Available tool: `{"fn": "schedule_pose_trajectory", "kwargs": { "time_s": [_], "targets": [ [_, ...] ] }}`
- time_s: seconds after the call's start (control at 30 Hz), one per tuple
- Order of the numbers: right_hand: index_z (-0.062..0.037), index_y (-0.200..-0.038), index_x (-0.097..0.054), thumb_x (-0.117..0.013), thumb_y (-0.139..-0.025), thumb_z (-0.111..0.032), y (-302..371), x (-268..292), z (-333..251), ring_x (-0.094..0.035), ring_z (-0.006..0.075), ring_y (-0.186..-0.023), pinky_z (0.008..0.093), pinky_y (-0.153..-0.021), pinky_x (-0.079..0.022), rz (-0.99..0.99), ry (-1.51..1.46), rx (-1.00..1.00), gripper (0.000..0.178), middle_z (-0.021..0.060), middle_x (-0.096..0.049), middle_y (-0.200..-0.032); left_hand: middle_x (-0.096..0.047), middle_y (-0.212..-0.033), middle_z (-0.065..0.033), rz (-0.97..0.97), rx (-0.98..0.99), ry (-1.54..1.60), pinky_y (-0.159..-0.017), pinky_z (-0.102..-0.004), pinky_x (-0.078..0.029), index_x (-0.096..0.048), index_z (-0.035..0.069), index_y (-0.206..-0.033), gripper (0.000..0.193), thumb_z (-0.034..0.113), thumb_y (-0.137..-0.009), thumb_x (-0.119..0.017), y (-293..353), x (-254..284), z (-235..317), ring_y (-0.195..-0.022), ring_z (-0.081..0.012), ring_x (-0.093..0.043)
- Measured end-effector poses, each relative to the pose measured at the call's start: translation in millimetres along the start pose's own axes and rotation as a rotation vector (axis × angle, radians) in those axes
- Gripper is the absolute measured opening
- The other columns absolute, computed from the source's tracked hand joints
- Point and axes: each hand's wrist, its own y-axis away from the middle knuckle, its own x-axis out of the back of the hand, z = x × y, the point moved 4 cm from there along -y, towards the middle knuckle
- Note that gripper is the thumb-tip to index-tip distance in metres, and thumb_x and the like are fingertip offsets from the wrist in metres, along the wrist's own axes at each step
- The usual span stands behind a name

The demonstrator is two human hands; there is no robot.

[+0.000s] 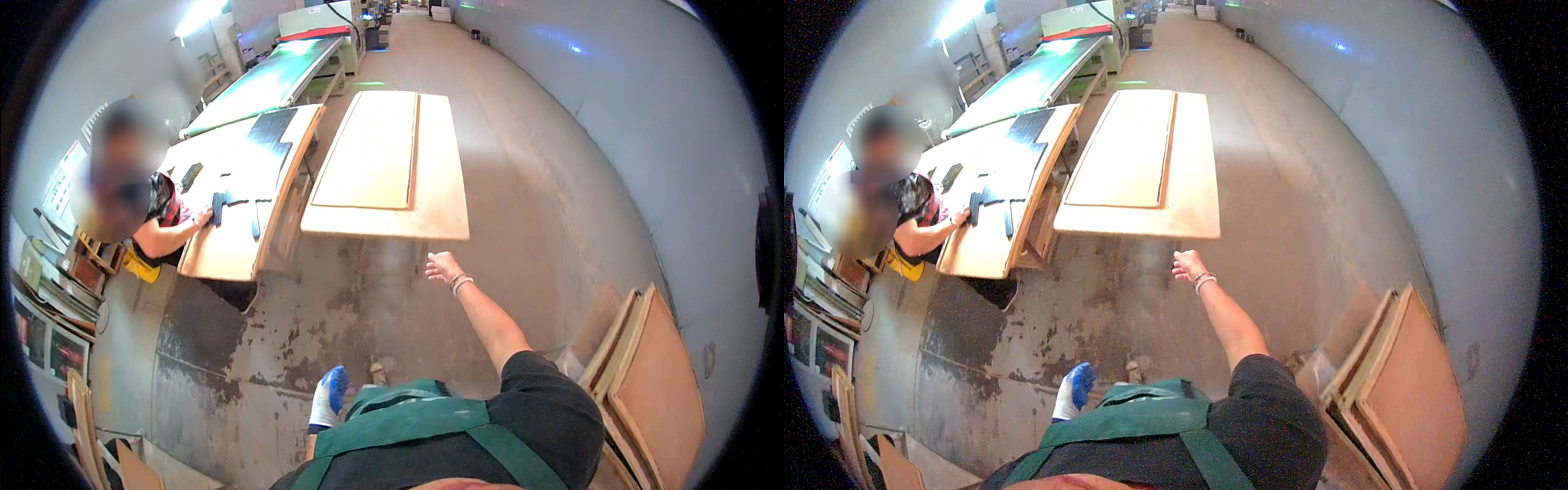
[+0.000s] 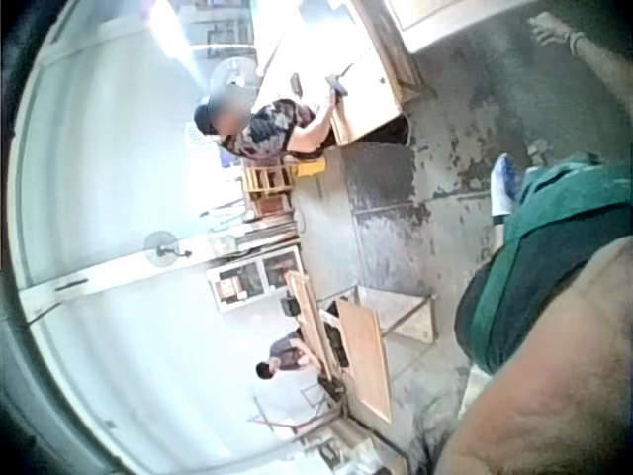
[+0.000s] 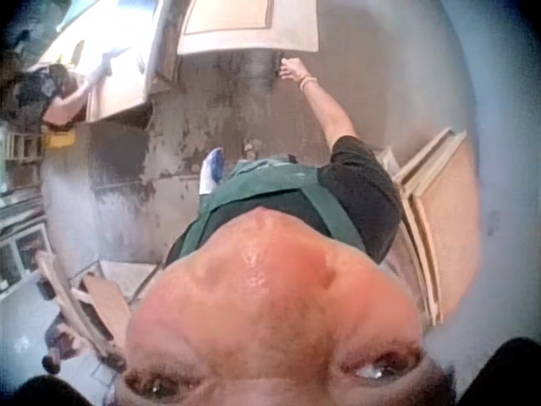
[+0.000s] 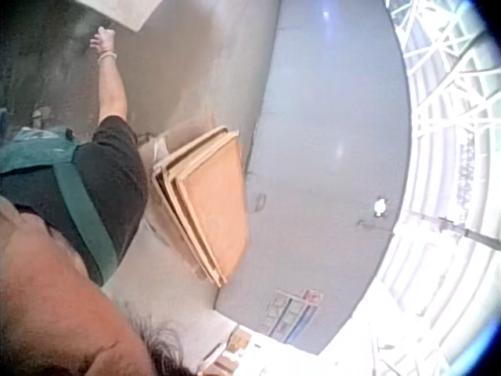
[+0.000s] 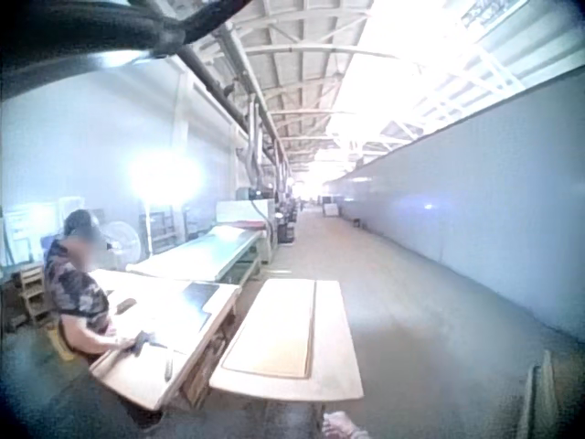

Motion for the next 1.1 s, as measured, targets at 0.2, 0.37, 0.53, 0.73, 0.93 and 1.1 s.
{"fn": "schedule_pose_trajectory", "kwargs": {
  "time_s": [0.2,0.37,0.53,0.73,0.93,1.1],
  "targets": [
    [0.0025,-0.095,-0.065,-0.06,-0.093,-0.033,-173.7,-9.3,-50.3,-0.065,0.0271,-0.055,0.0413,-0.044,-0.053,0.186,0.385,0.144,0.036,0.0185,-0.067,-0.079,-0.064,-0.13,-0.0107,-0.117,-0.103,0.023,-0.102,-0.0337,-0.045,-0.058,0.0,-0.137,0.048,0.034,-0.103,-0.057,-88.7,-41.7,133.9,-0.118,-0.0202,-0.06],
    [0.0083,-0.095,-0.068,-0.056,-0.093,-0.047,-286.0,66.4,-103.2,-0.07,0.0369,-0.094,0.0474,-0.082,-0.057,0.566,0.824,0.273,0.057,0.0329,-0.068,-0.099,-0.065,-0.129,-0.0111,-0.18,-0.082,-0.126,-0.102,-0.0326,-0.045,-0.059,-0.002,-0.135,0.045,0.031,-0.104,-0.053,-144.6,-93.4,168.4,-0.116,-0.0199,-0.061],
    [-0.0016,-0.111,-0.072,-0.051,-0.094,-0.057,-273.2,-63.7,-161.2,-0.064,0.0394,-0.114,0.0488,-0.096,-0.051,0.197,1.004,0.105,0.062,0.0243,-0.069,-0.117,-0.065,-0.128,-0.0126,0.193,0.029,-0.1,-0.103,-0.0352,-0.046,-0.058,-0.002,-0.135,0.047,0.032,-0.103,-0.055,-141.7,-28.1,126.4,-0.115,-0.0226,-0.061],
    [-0.0044,-0.089,-0.075,-0.049,-0.091,-0.03,-314.4,-36.0,-149.7,-0.071,0.0405,-0.087,0.051,-0.08,-0.057,0.356,1.019,0.332,0.036,0.022,-0.073,-0.093,-0.066,-0.126,-0.0135,0.131,0.105,-0.145,-0.1,-0.0346,-0.047,-0.059,-0.003,-0.134,0.048,0.034,-0.105,-0.052,-172.4,-98.5,138.0,-0.113,-0.0223,-0.062],
    [-0.0038,-0.083,-0.071,-0.051,-0.095,-0.037,-265.7,-30.6,-116.0,-0.07,0.0417,-0.079,0.0531,-0.071,-0.056,0.328,1.034,0.43,0.04,0.0228,-0.071,-0.084,-0.066,-0.126,-0.0135,0.046,0.041,-0.266,-0.101,-0.0347,-0.047,-0.06,-0.003,-0.133,0.046,0.033,-0.105,-0.05,-219.9,-114.6,155.7,-0.113,-0.0223,-0.063],
    [-0.0043,-0.087,-0.067,-0.05,-0.098,-0.042,-109.4,-13.7,-49.7,-0.07,0.0408,-0.082,0.0556,-0.075,-0.054,0.25,1.073,0.179,0.044,0.022,-0.071,-0.086,-0.061,-0.132,-0.0105,0.338,0.137,-0.239,-0.098,-0.0367,-0.047,-0.057,-0.002,-0.135,0.054,0.041,-0.101,-0.055,-265.6,-20.3,136.3,-0.117,-0.0205,-0.058]
  ]
}}
